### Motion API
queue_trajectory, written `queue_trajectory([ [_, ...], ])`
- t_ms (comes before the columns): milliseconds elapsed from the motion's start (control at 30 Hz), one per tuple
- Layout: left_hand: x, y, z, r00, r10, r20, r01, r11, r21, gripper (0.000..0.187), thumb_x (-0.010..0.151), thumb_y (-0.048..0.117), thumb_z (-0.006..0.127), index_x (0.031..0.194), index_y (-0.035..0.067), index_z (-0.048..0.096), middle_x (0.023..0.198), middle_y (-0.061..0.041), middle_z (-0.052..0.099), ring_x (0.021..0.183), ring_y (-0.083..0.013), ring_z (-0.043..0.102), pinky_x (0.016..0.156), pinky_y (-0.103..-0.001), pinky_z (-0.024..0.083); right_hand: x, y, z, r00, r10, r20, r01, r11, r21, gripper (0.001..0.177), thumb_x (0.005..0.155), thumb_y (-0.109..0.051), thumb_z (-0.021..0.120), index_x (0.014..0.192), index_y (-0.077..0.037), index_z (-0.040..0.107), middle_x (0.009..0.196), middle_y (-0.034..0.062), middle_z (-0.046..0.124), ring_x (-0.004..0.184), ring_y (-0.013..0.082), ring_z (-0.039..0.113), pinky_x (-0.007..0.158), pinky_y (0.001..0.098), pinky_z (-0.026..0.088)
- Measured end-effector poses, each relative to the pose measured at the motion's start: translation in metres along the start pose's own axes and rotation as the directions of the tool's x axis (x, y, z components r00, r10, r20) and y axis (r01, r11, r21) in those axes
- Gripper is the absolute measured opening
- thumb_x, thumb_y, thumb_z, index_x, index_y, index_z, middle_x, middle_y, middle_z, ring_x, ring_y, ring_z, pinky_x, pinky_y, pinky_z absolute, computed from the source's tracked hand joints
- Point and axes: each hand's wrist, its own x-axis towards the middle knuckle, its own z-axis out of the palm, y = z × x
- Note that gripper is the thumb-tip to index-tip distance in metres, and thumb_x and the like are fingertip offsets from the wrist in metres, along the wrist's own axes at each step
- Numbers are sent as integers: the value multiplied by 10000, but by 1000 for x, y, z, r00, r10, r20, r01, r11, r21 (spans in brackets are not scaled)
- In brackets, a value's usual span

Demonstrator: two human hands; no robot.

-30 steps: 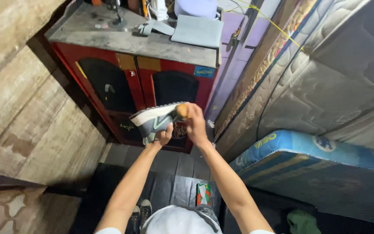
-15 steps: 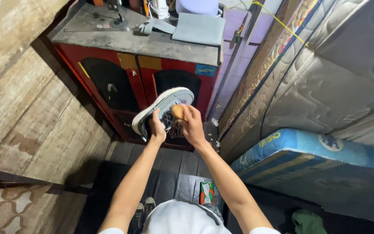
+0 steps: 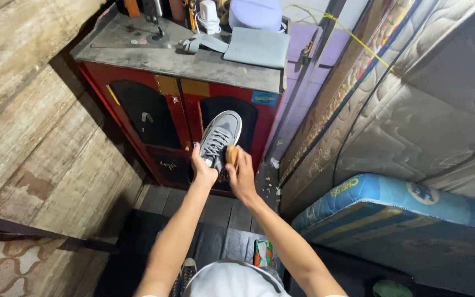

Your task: Cleaning a sneaker with a small brush

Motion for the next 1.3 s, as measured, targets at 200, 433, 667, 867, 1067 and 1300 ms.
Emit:
queue_trajectory([
  [200, -17, -8, -5, 996, -90, 17, 87, 986, 143, 451, 985, 411, 523, 1257, 73, 650, 1199, -114, 720, 1084, -292, 685, 951, -457, 558, 75, 54, -15, 918, 207, -339, -234, 971, -41, 555, 986, -123, 606, 1502, 10, 453, 1249, 224, 592, 1148, 375, 594, 1004, 426, 468],
  [433, 2, -3, -5, 1000, -5, -2, 5, 998, -55, 452, 983, 426, 504, 1228, 73, 645, 1178, -114, 706, 1079, -303, 679, 941, -446, 563, -8, -2, 11, 983, 159, -88, -153, 986, 63, 595, 951, -169, 665, 1480, 6, 457, 1208, 204, 620, 1136, 320, 619, 1015, 395, 473],
  [667, -30, 1, 0, 994, -23, 102, 26, 999, -28, 431, 1001, 385, 487, 1222, 56, 655, 1149, -130, 723, 1033, -301, 707, 940, -447, 574, 55, -13, -17, 980, 51, -194, -63, 996, -58, 548, 953, -146, 660, 1458, -4, 500, 1254, 216, 613, 1168, 362, 607, 1018, 418, 484],
  [867, -15, 9, -6, 993, -27, 111, 32, 999, -43, 423, 996, 376, 457, 1185, 65, 673, 1096, -120, 743, 978, -297, 729, 898, -453, 586, 34, -23, 4, 934, 272, -230, -271, 962, 35, 479, 966, -184, 676, 1406, -37, 554, 1079, 180, 629, 999, 317, 641, 893, 398, 513],
  [1067, -32, 38, 13, 982, 22, 189, -11, 998, -62, 446, 992, 392, 440, 1173, 61, 676, 1099, -120, 744, 986, -291, 731, 899, -448, 593, 55, -24, -5, 997, 70, -44, -70, 998, -6, 517, 986, -216, 666, 1450, -42, 521, 1019, 155, 618, 944, 282, 629, 875, 381, 512],
  [1300, -45, 50, 11, 987, -101, 126, 87, 990, 110, 421, 1007, 393, 470, 1166, 63, 677, 1086, -116, 749, 970, -277, 727, 876, -440, 594, 96, 2, -10, 935, 161, -316, -140, 986, 87, 502, 1047, -210, 643, 1508, -60, 511, 1252, 144, 667, 1078, 266, 670, 937, 376, 518],
])
